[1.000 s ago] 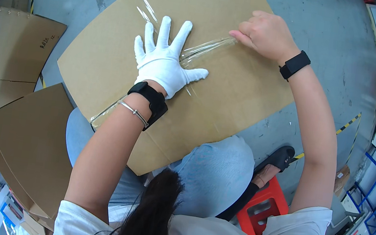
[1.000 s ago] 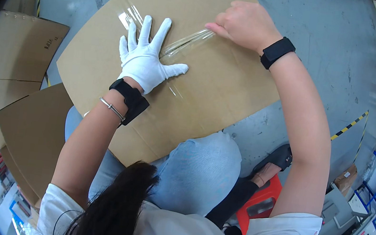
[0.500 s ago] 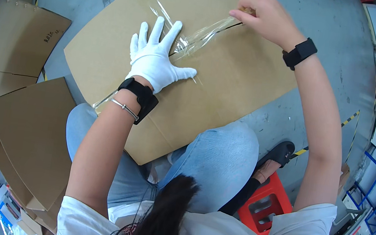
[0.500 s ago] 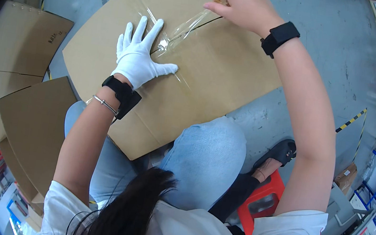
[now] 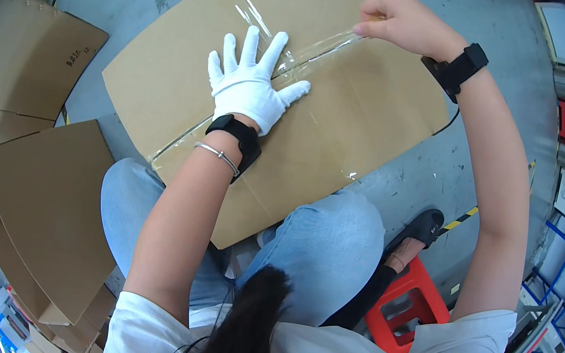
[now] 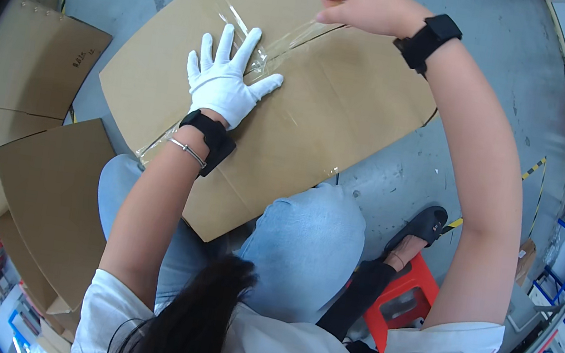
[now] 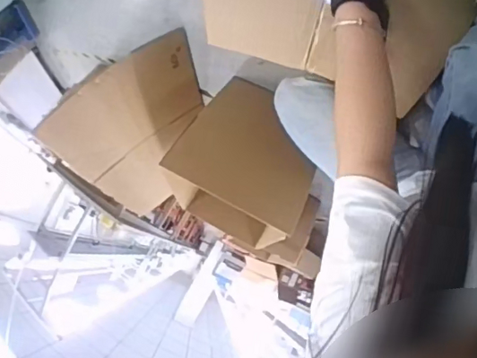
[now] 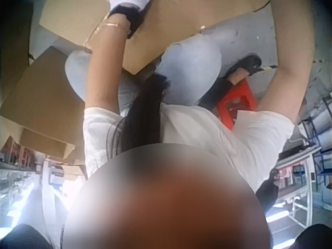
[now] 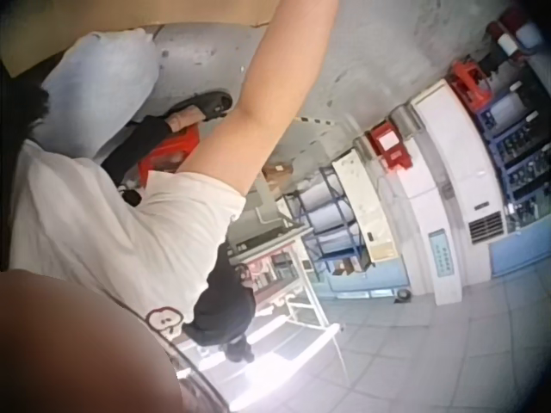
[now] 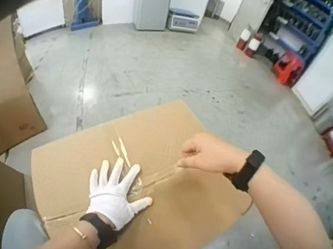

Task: Packing electronic product boxes into larger shipping cartons and sealing them with adhesive tape.

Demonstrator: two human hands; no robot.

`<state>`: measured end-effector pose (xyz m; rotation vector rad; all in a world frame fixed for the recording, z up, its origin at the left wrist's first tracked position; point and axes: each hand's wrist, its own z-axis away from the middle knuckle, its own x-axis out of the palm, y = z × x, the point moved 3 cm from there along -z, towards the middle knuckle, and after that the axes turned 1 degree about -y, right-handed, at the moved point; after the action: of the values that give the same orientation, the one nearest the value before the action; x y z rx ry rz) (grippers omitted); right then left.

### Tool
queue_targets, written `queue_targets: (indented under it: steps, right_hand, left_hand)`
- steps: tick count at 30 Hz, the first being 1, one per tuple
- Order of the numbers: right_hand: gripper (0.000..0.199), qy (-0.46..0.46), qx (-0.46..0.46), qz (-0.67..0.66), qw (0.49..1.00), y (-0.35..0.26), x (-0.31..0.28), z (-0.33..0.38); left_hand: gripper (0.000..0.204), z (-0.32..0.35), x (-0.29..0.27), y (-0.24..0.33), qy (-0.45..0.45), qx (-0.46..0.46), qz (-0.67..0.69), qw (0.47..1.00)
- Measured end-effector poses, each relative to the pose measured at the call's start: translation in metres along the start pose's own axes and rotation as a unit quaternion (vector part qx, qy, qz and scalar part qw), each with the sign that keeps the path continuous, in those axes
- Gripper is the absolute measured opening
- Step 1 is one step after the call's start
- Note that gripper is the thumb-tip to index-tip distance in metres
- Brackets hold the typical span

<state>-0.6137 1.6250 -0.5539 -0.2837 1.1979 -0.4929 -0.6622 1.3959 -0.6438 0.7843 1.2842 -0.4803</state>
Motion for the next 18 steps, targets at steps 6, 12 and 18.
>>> queue_targets:
  steps: [6,12,18]
  right_hand:
    - [0.027,-0.018,0.000,-0.180,0.984,0.035,0.029,0.004]
    - [0.029,-0.055,-0.016,-0.167,0.984,0.031,0.016,-0.001]
    - [0.034,-0.080,-0.022,-0.138,0.987,-0.014,-0.014,0.008]
  left_hand:
    - [0.077,0.003,0.003,-0.001,0.004,-0.009,0.001,1.000]
    - [0.077,0.002,0.004,-0.001,-0.004,-0.013,-0.006,1.000]
    - [0.078,0.004,0.001,-0.002,-0.001,-0.024,-0.003,1.000]
